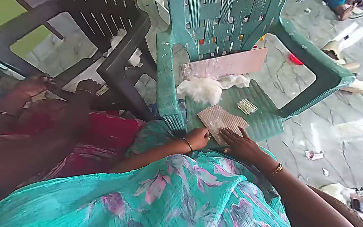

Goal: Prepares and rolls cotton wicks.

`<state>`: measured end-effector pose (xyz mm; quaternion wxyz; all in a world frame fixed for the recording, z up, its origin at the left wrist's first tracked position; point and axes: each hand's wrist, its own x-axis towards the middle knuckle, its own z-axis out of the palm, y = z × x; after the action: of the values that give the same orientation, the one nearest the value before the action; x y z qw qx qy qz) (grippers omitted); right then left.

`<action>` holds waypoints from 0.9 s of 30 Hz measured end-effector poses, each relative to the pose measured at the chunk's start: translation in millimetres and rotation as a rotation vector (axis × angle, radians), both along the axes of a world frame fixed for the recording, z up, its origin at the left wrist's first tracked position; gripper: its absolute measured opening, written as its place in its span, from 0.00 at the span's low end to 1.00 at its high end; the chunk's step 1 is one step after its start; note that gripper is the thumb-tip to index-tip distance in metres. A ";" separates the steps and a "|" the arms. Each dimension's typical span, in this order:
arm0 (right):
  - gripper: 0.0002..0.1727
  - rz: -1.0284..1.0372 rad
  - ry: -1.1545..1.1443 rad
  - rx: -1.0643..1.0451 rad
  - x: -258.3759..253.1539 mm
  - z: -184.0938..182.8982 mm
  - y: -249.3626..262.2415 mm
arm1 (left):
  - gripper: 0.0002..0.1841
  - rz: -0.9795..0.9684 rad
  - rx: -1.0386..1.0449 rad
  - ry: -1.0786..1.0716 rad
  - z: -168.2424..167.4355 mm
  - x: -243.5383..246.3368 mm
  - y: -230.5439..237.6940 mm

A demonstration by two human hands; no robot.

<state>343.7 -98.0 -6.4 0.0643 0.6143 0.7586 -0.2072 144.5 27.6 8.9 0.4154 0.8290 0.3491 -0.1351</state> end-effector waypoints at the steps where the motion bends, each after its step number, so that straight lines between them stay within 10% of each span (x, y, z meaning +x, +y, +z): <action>1: 0.38 0.021 0.003 0.000 3.8 0.3 -8.9 | 0.16 -0.025 -0.013 -0.010 -1.2 -0.7 -1.1; 18: 0.37 -0.052 0.030 0.122 -10.4 -16.4 65.8 | 0.16 0.202 0.100 -0.073 -9.5 -3.6 7.3; 27: 0.37 0.028 -0.040 0.044 -5.9 -1.0 -6.5 | 0.16 0.038 0.014 -0.047 -5.3 -6.6 -4.1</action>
<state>337.7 -104.5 -7.4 0.0686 0.6089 0.7701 -0.1773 137.9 23.5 3.6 0.4201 0.8280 0.3561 -0.1053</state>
